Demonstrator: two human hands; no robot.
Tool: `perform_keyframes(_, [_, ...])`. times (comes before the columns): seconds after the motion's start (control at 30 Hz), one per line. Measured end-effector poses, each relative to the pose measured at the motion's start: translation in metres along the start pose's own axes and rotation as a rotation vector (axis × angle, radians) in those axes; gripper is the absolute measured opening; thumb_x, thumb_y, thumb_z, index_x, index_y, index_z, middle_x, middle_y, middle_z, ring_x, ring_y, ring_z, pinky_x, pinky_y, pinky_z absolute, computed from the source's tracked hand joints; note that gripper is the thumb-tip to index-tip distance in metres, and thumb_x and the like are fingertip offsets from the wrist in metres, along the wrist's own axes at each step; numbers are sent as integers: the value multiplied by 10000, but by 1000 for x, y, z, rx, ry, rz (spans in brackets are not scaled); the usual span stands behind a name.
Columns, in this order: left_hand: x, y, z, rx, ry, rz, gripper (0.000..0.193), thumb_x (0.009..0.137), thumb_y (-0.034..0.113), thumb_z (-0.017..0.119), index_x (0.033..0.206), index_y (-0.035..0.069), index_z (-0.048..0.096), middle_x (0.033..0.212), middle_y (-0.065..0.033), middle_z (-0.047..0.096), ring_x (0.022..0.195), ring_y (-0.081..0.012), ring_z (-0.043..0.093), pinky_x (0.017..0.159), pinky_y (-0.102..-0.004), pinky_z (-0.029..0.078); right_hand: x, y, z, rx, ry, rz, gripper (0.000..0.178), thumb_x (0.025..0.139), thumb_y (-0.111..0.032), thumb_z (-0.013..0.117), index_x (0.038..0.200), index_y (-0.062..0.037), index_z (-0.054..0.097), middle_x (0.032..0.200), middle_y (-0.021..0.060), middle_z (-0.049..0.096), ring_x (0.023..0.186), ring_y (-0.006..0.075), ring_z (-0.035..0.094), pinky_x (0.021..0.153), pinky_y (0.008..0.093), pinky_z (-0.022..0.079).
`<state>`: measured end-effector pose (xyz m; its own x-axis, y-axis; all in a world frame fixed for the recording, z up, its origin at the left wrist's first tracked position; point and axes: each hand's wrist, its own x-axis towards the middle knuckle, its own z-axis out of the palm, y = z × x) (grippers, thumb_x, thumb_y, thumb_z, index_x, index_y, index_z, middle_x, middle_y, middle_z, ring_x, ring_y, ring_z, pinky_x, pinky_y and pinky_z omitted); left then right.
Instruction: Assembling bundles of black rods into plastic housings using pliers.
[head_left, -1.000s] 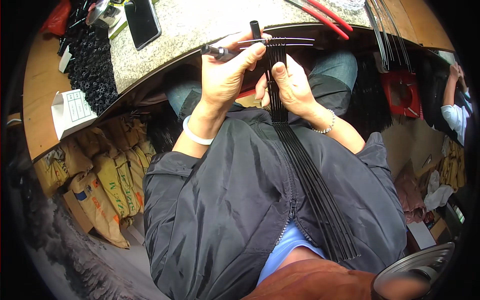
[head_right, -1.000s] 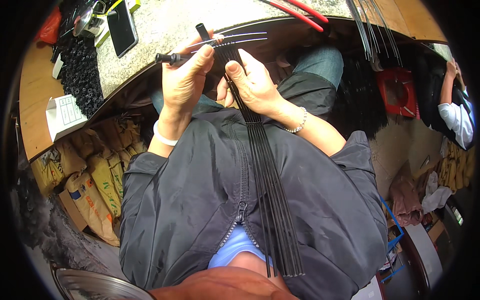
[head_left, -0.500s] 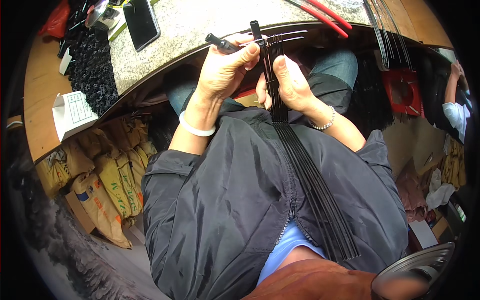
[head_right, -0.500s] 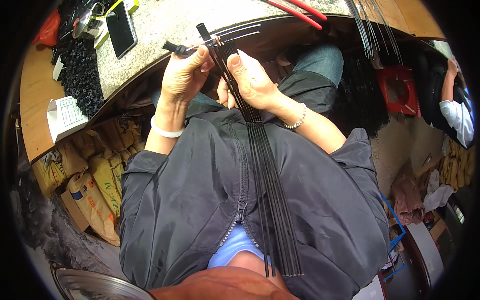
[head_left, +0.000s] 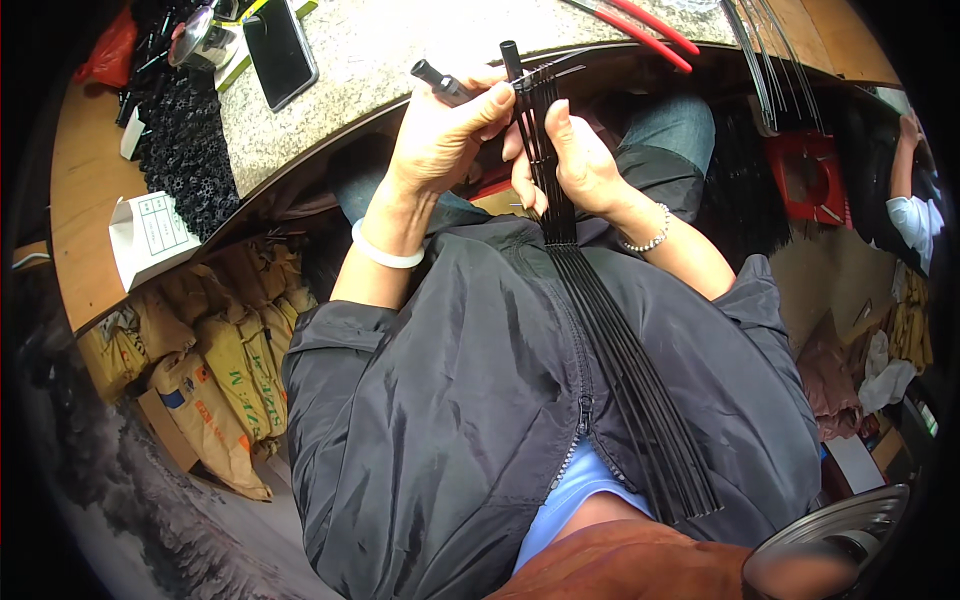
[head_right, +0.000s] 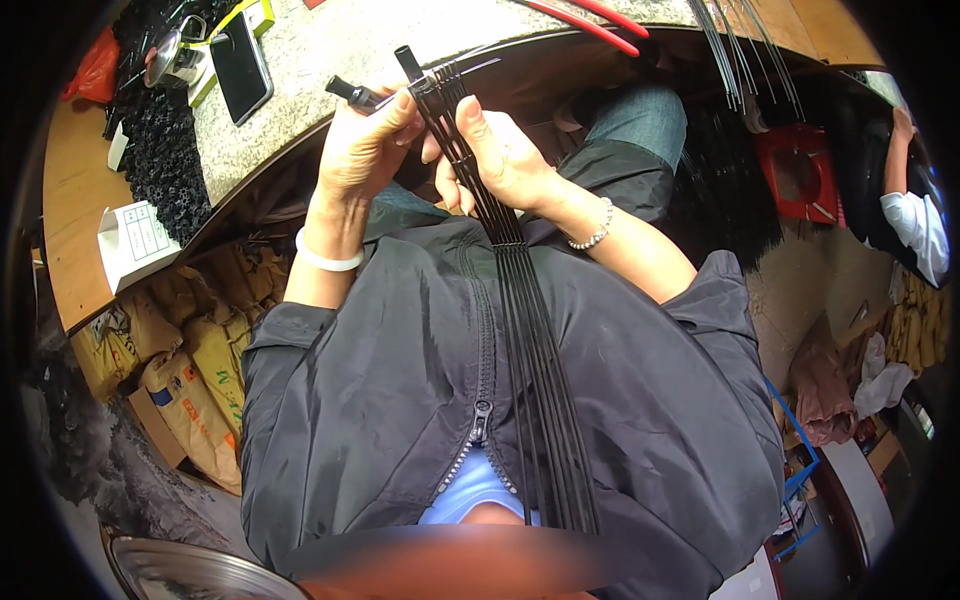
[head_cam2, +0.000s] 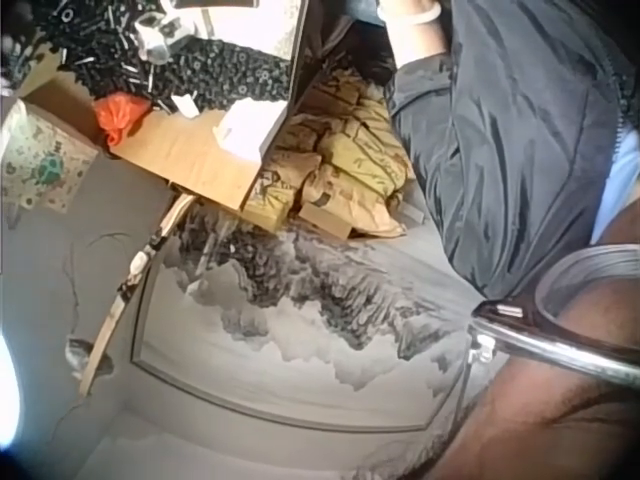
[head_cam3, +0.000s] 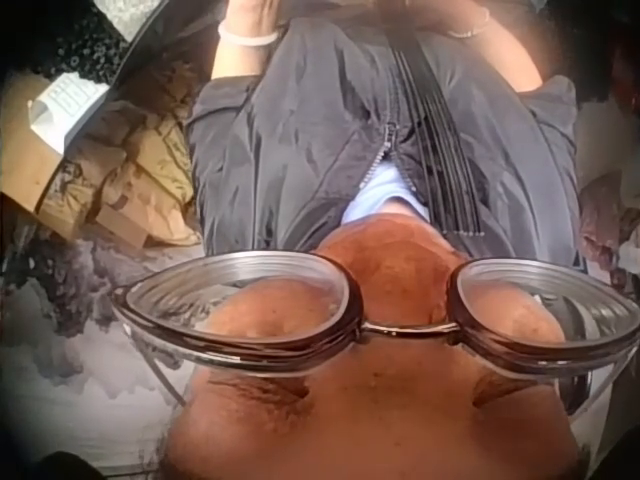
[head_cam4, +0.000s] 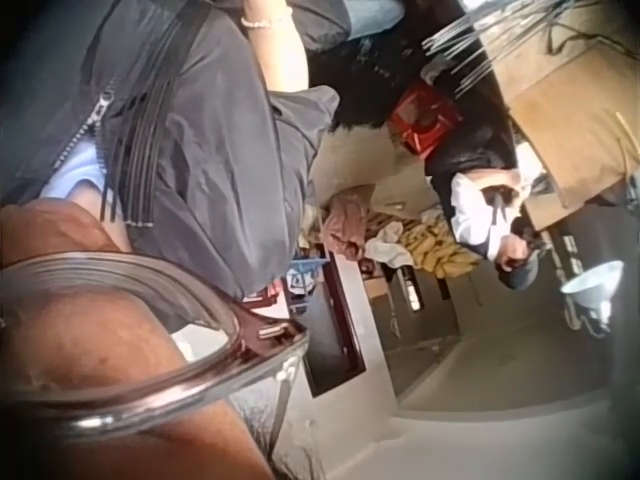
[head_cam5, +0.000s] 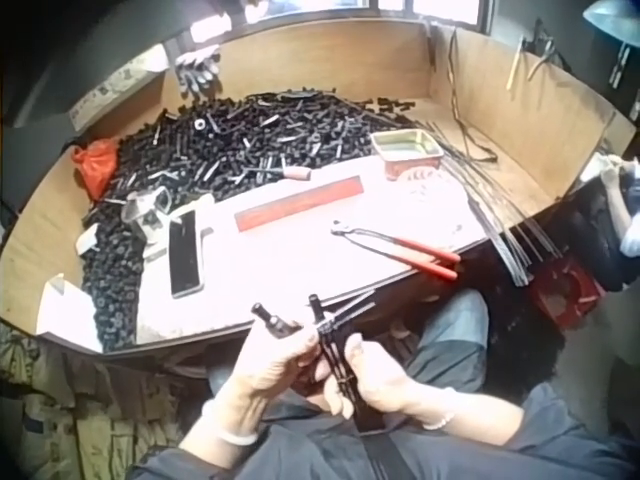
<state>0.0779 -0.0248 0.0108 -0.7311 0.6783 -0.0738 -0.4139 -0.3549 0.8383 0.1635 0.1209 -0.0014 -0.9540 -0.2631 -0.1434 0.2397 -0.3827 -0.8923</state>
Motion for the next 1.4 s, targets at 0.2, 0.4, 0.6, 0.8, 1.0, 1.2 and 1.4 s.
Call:
perform_keyframes(0.2, [-1, 4, -5, 84, 12, -28, 221, 785, 100, 675, 949, -37, 618, 722, -45, 602, 559, -77, 502, 508, -181, 396, 5, 0, -2, 121, -125, 38, 710, 870, -621, 263, 845, 25, 556, 521, 105, 549, 386, 113, 483, 409, 232, 417])
perform_keyframes(0.4, [5, 10, -12, 113, 98, -13, 337, 805, 134, 659, 1066, -54, 559, 785, -50, 605, 626, -67, 510, 554, -167, 393, 9, 8, -6, 18, -25, 32, 639, 894, -585, 244, 683, -38, 499, 468, 59, 449, 366, 117, 414, 392, 231, 381])
perform_keyframes(0.6, [16, 37, 11, 115, 5, 193, 383, 955, 270, 380, 1204, -20, 406, 1213, -214, 493, 1133, -302, 495, 940, -372, 423, 7, 6, 1, 18, -13, 65, 625, 882, -602, 250, 684, -52, 470, 471, 50, 444, 381, 118, 405, 402, 232, 365])
perform_keyframes(0.8, [24, 36, 14, 150, -67, 96, 376, 943, 314, 404, 1105, -6, 517, 1142, -185, 549, 1050, -253, 554, 904, -356, 449, 4, 3, 4, -21, 40, 58, 628, 877, -614, 266, 682, -53, 472, 473, 52, 456, 387, 113, 406, 401, 232, 358])
perform_keyframes(1.0, [23, 37, 18, 21, 99, -61, 332, 904, 211, 524, 1166, 9, 511, 1017, -62, 605, 886, -112, 581, 756, -225, 466, 5, 3, 4, -54, 51, 37, 623, 882, -607, 268, 687, -52, 474, 472, 45, 456, 389, 113, 410, 401, 230, 358])
perform_keyframes(1.2, [19, 31, 10, 172, 75, -71, 332, 896, 210, 536, 1153, 0, 515, 987, -59, 614, 863, -98, 585, 733, -210, 453, 4, 4, 4, -28, 72, 48, 621, 883, -606, 272, 697, -53, 484, 474, 44, 458, 391, 111, 409, 404, 230, 355])
perform_keyframes(1.4, [19, 27, 10, 326, 112, -7, 417, 891, 295, 538, 1176, -2, 471, 952, -81, 619, 860, -125, 596, 751, -243, 466, 3, 4, 4, -35, 68, 33, 623, 881, -607, 276, 700, -51, 490, 475, 42, 459, 394, 110, 412, 408, 232, 359])
